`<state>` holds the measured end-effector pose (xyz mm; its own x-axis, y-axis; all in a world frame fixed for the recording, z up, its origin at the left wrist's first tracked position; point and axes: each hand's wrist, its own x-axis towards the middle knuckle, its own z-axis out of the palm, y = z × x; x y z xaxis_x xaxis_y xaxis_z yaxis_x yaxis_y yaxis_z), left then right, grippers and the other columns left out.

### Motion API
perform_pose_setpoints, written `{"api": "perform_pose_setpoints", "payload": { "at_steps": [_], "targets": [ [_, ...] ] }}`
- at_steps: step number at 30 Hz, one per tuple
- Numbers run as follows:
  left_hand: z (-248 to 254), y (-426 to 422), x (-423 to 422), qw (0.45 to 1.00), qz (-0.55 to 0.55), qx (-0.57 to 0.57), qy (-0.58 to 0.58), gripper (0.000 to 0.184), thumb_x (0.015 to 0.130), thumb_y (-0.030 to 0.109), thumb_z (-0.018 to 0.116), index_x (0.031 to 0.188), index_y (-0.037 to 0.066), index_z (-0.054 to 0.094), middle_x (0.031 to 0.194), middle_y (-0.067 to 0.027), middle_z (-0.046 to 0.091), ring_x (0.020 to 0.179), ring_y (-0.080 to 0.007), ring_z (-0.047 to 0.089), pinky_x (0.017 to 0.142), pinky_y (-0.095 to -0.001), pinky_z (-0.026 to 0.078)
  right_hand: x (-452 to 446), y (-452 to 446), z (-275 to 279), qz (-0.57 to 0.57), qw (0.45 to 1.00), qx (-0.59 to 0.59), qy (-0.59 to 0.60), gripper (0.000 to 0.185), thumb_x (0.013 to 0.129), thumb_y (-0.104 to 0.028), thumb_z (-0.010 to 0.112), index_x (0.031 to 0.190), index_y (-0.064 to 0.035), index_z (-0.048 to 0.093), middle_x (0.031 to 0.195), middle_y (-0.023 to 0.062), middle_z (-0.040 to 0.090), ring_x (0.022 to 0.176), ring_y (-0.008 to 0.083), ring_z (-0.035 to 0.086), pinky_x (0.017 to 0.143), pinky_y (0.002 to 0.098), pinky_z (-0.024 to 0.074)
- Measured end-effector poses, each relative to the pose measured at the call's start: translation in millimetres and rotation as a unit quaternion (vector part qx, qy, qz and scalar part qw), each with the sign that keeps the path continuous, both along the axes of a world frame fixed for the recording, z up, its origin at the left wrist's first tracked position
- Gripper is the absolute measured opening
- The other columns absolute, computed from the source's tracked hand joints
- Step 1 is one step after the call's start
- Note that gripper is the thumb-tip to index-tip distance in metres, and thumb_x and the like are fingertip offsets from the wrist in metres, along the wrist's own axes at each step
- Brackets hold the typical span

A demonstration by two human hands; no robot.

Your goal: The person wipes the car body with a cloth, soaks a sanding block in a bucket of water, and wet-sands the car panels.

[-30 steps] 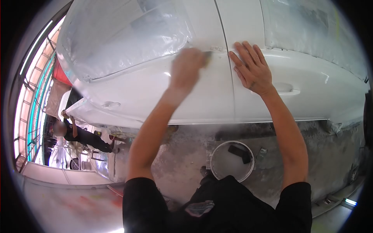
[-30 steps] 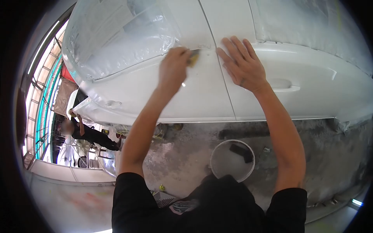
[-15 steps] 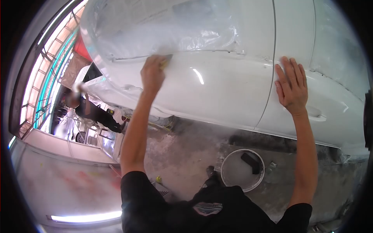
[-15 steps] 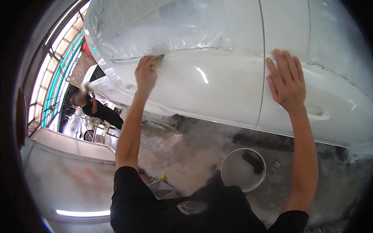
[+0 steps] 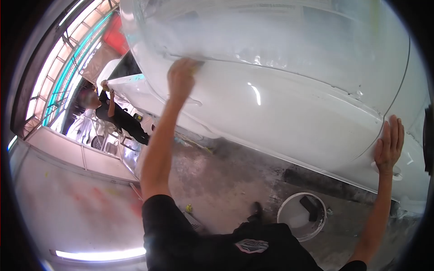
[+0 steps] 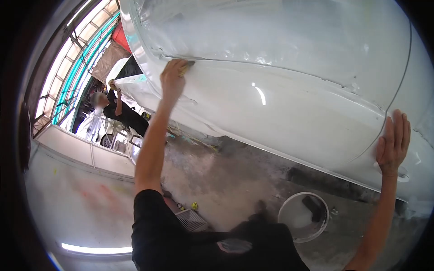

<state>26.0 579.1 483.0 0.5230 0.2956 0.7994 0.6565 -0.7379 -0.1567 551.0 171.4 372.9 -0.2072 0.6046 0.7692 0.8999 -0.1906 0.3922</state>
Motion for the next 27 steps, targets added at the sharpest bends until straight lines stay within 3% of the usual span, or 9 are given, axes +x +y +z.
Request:
{"api": "perform_pose_setpoints", "payload": {
  "at_steps": [4,6,8,17,20,23,24,26,27],
  "targets": [
    [0,-18,6,0.997,-0.069,-0.037,-0.008,0.044,0.073,-0.014,0.056,0.109,0.006,0.074,0.108,-0.0124,0.072,0.107,-0.0326,0.068,0.092,-0.0412,0.056,0,3,-5,0.006,1.000,0.002,-0.009,0.046,0.106,-0.019,0.037,0.146,0.0006,0.050,0.154,0.0217,0.047,0.146,0.0421,0.040,0.122,0.0527,0.0319],
    [1,25,-26,0.996,-0.063,0.041,0.045,0.045,0.073,-0.015,0.055,0.109,0.005,0.073,0.109,-0.0118,0.072,0.105,-0.0325,0.069,0.092,-0.0398,0.056,3,2,-4,-0.008,1.000,-0.005,-0.024,0.047,0.106,-0.018,0.036,0.147,0.0007,0.049,0.154,0.0221,0.047,0.146,0.0423,0.040,0.122,0.0530,0.0323],
    [27,38,-54,0.999,-0.027,-0.038,-0.003,0.040,0.074,-0.014,0.060,0.106,0.005,0.075,0.107,-0.0127,0.072,0.101,-0.0332,0.069,0.090,-0.0392,0.056,0,5,0,-0.001,1.000,-0.002,-0.019,0.047,0.106,-0.019,0.037,0.148,0.0011,0.047,0.154,0.0229,0.047,0.146,0.0426,0.041,0.121,0.0532,0.0327],
    [44,34,-64,0.996,-0.076,-0.011,0.041,0.036,0.073,-0.013,0.061,0.100,0.005,0.077,0.104,-0.0127,0.072,0.098,-0.0332,0.067,0.087,-0.0415,0.055,1,9,-1,0.015,0.999,0.002,-0.028,0.050,0.105,-0.017,0.035,0.151,0.0008,0.044,0.157,0.0229,0.043,0.148,0.0414,0.037,0.123,0.0520,0.0287],
    [27,30,-48,0.999,-0.046,-0.021,-0.016,0.033,0.074,-0.011,0.061,0.100,0.003,0.076,0.104,-0.0136,0.072,0.099,-0.0339,0.067,0.089,-0.0440,0.054,5,5,-2,-0.007,0.999,-0.011,-0.031,0.049,0.108,-0.023,0.033,0.150,-0.0008,0.045,0.156,0.0228,0.044,0.145,0.0437,0.040,0.121,0.0540,0.0315],
    [-7,22,-18,0.994,-0.102,0.031,0.004,0.035,0.076,-0.006,0.059,0.105,0.007,0.073,0.105,-0.0138,0.071,0.104,-0.0355,0.065,0.092,-0.0484,0.053,0,5,0,-0.010,1.000,-0.001,-0.022,0.050,0.108,-0.025,0.033,0.150,-0.0011,0.045,0.157,0.0221,0.044,0.146,0.0422,0.039,0.121,0.0537,0.0311],
    [-16,7,-1,0.993,-0.107,0.041,0.030,0.044,0.072,-0.010,0.060,0.111,0.004,0.072,0.112,-0.0129,0.069,0.108,-0.0316,0.065,0.090,-0.0410,0.056,-3,8,0,-0.006,1.000,0.003,-0.021,0.050,0.109,-0.025,0.033,0.151,-0.0012,0.044,0.157,0.0218,0.044,0.146,0.0416,0.039,0.121,0.0536,0.0310],
    [5,-22,3,0.994,-0.078,-0.056,0.050,0.044,0.073,-0.011,0.059,0.112,0.006,0.073,0.113,-0.0110,0.070,0.107,-0.0307,0.066,0.090,-0.0399,0.057,-6,7,-1,-0.012,0.999,0.001,-0.030,0.050,0.109,-0.026,0.032,0.150,-0.0009,0.045,0.157,0.0215,0.044,0.147,0.0409,0.039,0.122,0.0531,0.0302],
    [-1,1,-11,0.995,-0.080,-0.006,0.054,0.044,0.074,-0.011,0.058,0.111,0.006,0.074,0.112,-0.0109,0.070,0.107,-0.0308,0.066,0.090,-0.0396,0.056,-3,7,0,-0.018,0.999,0.003,-0.034,0.050,0.109,-0.026,0.032,0.150,-0.0008,0.045,0.157,0.0213,0.044,0.147,0.0405,0.038,0.122,0.0528,0.0299]
  ]
}}
